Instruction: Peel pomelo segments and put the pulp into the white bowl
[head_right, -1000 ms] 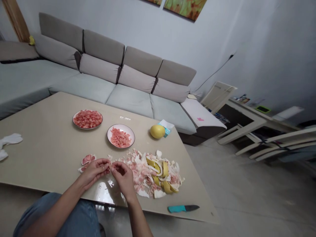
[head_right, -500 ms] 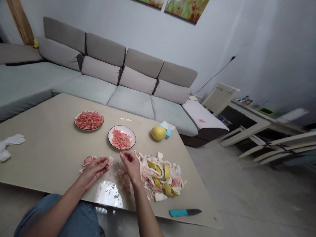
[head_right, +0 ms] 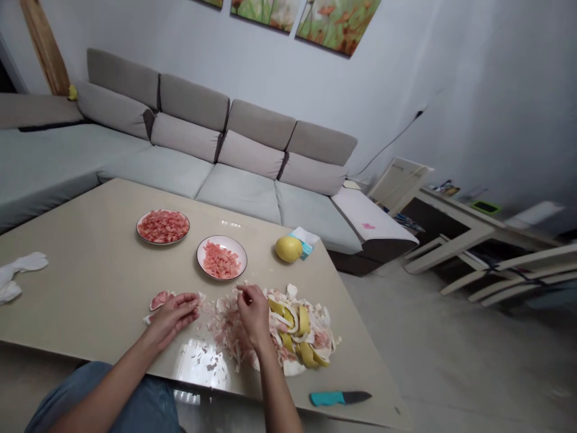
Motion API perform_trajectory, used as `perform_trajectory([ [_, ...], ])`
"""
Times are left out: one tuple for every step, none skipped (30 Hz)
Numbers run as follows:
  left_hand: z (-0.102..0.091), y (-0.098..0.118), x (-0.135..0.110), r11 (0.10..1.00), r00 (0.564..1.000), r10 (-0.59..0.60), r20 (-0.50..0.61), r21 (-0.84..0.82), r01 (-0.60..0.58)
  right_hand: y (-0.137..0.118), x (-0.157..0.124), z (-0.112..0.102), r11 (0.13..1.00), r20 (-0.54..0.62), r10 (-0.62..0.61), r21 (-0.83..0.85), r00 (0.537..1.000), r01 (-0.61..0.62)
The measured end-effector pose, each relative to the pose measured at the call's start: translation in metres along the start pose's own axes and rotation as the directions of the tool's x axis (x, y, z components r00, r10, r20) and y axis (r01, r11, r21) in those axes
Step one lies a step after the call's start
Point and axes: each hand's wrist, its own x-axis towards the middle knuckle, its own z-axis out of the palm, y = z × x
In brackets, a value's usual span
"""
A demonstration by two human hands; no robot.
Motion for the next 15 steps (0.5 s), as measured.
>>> perform_trajectory([
  [0.000, -0.001, 0.000, 0.999, 1.000, 0.017, -0.010, 0.030, -0.017, 0.002, -0.009, -0.008, 1.000, 0.019, -0.024, -0.008, 1.000, 0.024],
  [0.000, -0.003, 0.000, 0.997, 0.999, 0.040, -0.021, 0.064, -0.039, 0.004, -0.018, -0.016, 0.998, 0.044, -0.057, -0.018, 0.997, 0.058],
  [0.000, -0.003, 0.002, 0.993, 0.997, 0.069, -0.033, 0.102, -0.065, 0.008, -0.026, -0.024, 0.991, 0.058, -0.114, -0.064, 0.992, 0.118],
  [0.001, -0.003, 0.006, 0.985, 0.994, 0.102, -0.042, 0.146, -0.095, 0.011, -0.033, -0.032, 0.981, 0.056, -0.146, -0.117, 0.988, 0.152],
  [0.003, -0.002, 0.013, 0.973, 0.989, 0.141, -0.049, 0.194, -0.129, 0.016, -0.040, -0.040, 0.973, 0.035, -0.153, -0.170, 0.988, 0.157],
  [0.005, 0.001, 0.022, 0.955, 0.982, 0.182, -0.051, 0.245, -0.164, 0.020, -0.046, -0.047, 0.966, 0.005, -0.150, -0.212, 0.989, 0.148],
  [0.009, 0.006, 0.033, 0.932, 0.972, 0.230, -0.047, 0.298, -0.206, 0.023, -0.053, -0.053, 0.958, -0.011, -0.149, -0.248, 0.989, 0.142],
  [0.013, 0.012, 0.046, 0.903, 0.960, 0.276, -0.037, 0.352, -0.246, 0.026, -0.060, -0.058, 0.953, -0.036, -0.141, -0.276, 0.989, 0.126],
  [0.019, 0.020, 0.060, 0.869, 0.948, 0.316, -0.024, 0.409, -0.279, 0.029, -0.068, -0.062, 0.948, -0.052, -0.130, -0.299, 0.990, 0.109],
  [0.025, 0.028, 0.074, 0.832, 0.936, 0.352, -0.008, 0.461, -0.309, 0.032, -0.075, -0.066, 0.943, -0.063, -0.122, -0.319, 0.991, 0.095],
  [0.031, 0.037, 0.087, 0.793, 0.924, 0.382, 0.011, 0.509, -0.334, 0.034, -0.081, -0.068, 0.938, -0.072, -0.115, -0.335, 0.991, 0.085],
  [0.037, 0.045, 0.098, 0.754, 0.914, 0.404, 0.030, 0.555, -0.351, 0.037, -0.087, -0.069, 0.933, -0.076, -0.116, -0.350, 0.990, 0.082],
  [0.041, 0.053, 0.107, 0.714, 0.906, 0.421, 0.052, 0.598, -0.366, 0.040, -0.092, -0.070, 0.927, -0.079, -0.127, -0.363, 0.989, 0.090],
  [0.043, 0.060, 0.113, 0.674, 0.899, 0.432, 0.073, 0.637, -0.375, 0.043, -0.095, -0.070, 0.922, -0.079, -0.141, -0.374, 0.987, 0.101],
  [0.044, 0.065, 0.116, 0.635, 0.894, 0.439, 0.090, 0.673, -0.379, 0.046, -0.097, -0.071, 0.915, -0.079, -0.163, -0.384, 0.983, 0.121],
])
